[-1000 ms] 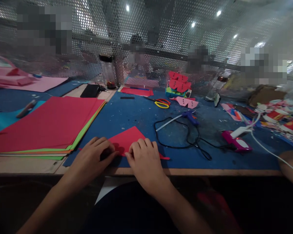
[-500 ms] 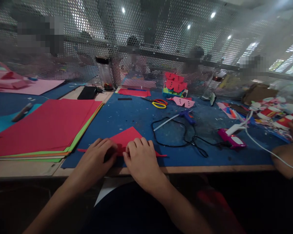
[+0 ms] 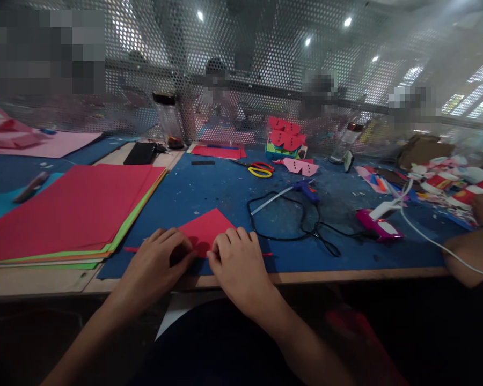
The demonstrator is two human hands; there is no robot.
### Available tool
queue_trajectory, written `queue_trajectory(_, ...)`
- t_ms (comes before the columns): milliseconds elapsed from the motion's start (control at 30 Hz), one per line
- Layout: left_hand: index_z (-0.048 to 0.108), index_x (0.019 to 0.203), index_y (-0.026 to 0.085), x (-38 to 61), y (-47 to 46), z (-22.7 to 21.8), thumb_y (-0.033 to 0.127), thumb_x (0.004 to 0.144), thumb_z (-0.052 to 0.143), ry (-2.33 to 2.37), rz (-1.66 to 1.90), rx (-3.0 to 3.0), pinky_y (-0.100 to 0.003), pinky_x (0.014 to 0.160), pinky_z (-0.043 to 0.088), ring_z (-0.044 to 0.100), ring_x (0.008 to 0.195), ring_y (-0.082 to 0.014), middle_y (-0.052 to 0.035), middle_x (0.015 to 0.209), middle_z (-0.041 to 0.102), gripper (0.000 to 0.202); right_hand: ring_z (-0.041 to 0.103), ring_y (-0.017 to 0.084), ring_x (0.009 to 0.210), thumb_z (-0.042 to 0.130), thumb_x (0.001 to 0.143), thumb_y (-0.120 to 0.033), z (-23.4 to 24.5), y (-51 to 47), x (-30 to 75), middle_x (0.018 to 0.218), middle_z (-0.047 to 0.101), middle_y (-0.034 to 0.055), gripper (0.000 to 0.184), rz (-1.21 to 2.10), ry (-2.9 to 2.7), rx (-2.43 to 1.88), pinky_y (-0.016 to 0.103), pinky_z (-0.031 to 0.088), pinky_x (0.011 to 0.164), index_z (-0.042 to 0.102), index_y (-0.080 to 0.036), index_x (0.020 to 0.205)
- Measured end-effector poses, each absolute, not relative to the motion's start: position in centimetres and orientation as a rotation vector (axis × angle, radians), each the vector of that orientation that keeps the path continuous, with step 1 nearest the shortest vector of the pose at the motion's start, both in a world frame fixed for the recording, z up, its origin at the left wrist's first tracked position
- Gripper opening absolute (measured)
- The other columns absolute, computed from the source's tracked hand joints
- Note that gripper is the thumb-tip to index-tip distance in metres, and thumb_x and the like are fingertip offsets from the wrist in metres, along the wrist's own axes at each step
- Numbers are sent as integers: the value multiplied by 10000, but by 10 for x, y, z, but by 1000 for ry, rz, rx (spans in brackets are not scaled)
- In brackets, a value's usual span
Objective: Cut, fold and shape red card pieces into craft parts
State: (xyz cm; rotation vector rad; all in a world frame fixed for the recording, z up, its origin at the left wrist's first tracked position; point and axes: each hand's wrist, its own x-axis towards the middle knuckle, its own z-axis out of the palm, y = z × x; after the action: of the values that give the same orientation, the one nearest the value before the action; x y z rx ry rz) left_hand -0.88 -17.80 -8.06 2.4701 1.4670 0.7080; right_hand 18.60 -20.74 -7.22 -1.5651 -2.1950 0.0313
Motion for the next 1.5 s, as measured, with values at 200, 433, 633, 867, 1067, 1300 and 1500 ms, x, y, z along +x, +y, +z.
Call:
queue_trajectory(200,557,789,223,-9,-178,-80,241,938,572,1458,708,2459,-400,816,415,529,882,-244,-34,896,666,150,574,219,912,629,947,-233,-73,-211,197,928,688,11,95,51,-2149,-1600,373,342,774,602,-228,857)
queue_trajectory(433,585,778,222,-7,-180,-78,266,939,580,1499,685,2422,-405,801,408,529,926,-268,-44,905,668,167,581,225,894,627,937,-215,-73,-216,212,889,687,18,123,62,-2106,-1653,371,334,774,591,-222,819)
queue_trajectory(633,576,772,223,-9,-178,-79,284,942,569,1488,677,2429,-405,788,402,528,909,-270,-46,883,660,180,577,210,865,679,905,-177,-69,-217,222,861,679,-4,151,145,-2067,-1681,365,329,758,593,-217,788)
queue_trajectory(867,575,770,223,-9,-178,-78,275,939,552,1486,682,2424,-396,795,397,522,899,-263,-46,875,664,178,573,214,885,684,942,-242,-70,-218,217,865,682,-6,152,172,-2079,-1621,367,329,775,614,-229,807)
queue_trajectory(1067,579,779,224,-7,-179,-79,302,945,546,1518,662,2427,-394,804,396,527,926,-269,-50,896,668,187,573,218,894,687,935,-230,-72,-218,221,873,673,-2,161,165,-2087,-1651,362,332,767,603,-224,798)
queue_trajectory(1300,607,809,229,-11,-177,-77,291,926,566,1530,624,2420,-394,798,395,522,938,-275,-48,940,686,138,558,212,893,681,945,-262,-72,-222,234,873,647,-9,149,211,-2053,-1669,367,349,797,612,-231,816)
queue_trajectory(1500,629,830,233,-19,-178,-76,317,926,577,1544,621,2419,-392,804,400,527,940,-274,-48,944,699,137,551,218,892,675,945,-263,-76,-224,250,876,631,-1,166,217,-2014,-1706,368,367,793,611,-232,795)
